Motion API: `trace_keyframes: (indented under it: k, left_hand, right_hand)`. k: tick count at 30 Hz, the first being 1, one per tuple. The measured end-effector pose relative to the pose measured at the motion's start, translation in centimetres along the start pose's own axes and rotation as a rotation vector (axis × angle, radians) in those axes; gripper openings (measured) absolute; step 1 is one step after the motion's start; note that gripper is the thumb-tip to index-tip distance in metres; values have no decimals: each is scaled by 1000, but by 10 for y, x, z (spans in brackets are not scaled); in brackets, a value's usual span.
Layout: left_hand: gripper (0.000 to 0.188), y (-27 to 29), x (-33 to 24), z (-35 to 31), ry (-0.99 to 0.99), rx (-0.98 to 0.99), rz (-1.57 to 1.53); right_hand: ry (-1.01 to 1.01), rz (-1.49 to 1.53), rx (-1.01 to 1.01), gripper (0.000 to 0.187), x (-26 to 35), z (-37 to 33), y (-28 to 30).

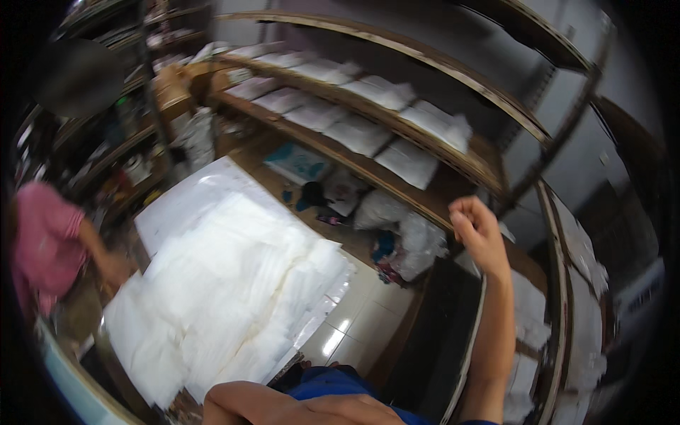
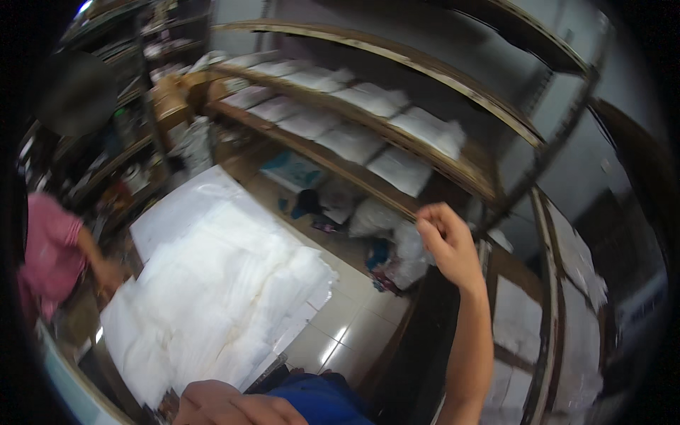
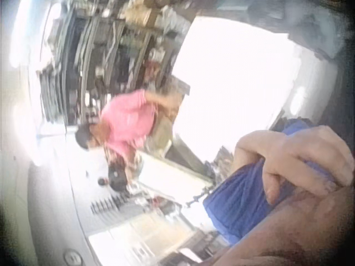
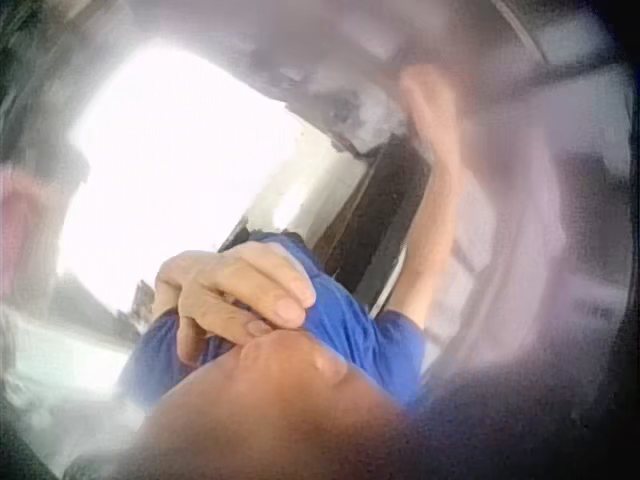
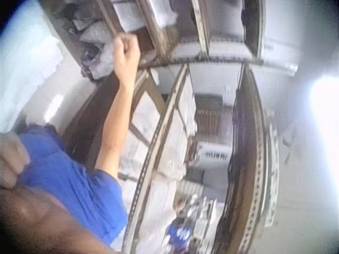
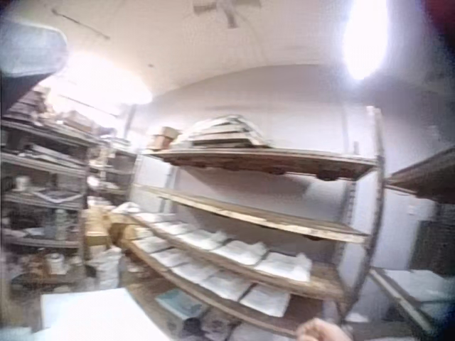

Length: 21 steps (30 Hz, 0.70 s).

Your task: The person repeatedly picks up white fabric sheets from a table and places them onto a metal shelving unit. Another person in a pink shirt is seen working at a table in the background.

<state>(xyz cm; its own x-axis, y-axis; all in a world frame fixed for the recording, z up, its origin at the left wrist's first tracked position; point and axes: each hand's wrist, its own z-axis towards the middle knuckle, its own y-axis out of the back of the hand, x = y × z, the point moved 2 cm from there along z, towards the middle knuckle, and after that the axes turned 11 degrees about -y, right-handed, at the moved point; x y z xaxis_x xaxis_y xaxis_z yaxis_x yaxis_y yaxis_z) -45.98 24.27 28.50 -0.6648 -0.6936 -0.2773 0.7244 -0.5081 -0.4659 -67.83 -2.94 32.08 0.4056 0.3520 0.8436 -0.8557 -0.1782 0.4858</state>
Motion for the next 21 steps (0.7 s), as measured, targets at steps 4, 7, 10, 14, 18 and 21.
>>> trace_keyframes:
  k: [4,7,10,14,18,21]
  left_hand:
    - [40,3,-18,-31,-181,-36,295]
    - [43,1,-20,41,-351,166,733]
    - [24,55,-28,28,-116,329,1381]
    - [7,185,-28,-6,263,31,1899]
    - [26,325,-45,-52,759,-220,2142]
    - [38,381,-55,-68,1095,-235,2360]
  right_hand:
    - [-292,221,45,17,-114,-7,-56]
    - [-489,257,67,22,-224,-53,-96]
    - [-806,252,140,23,-321,-123,-131]
    - [-1123,289,154,14,-360,-212,-145]
    - [-1256,233,76,10,-376,-248,-131]
    - [-1296,308,-20,11,-363,-250,-115]
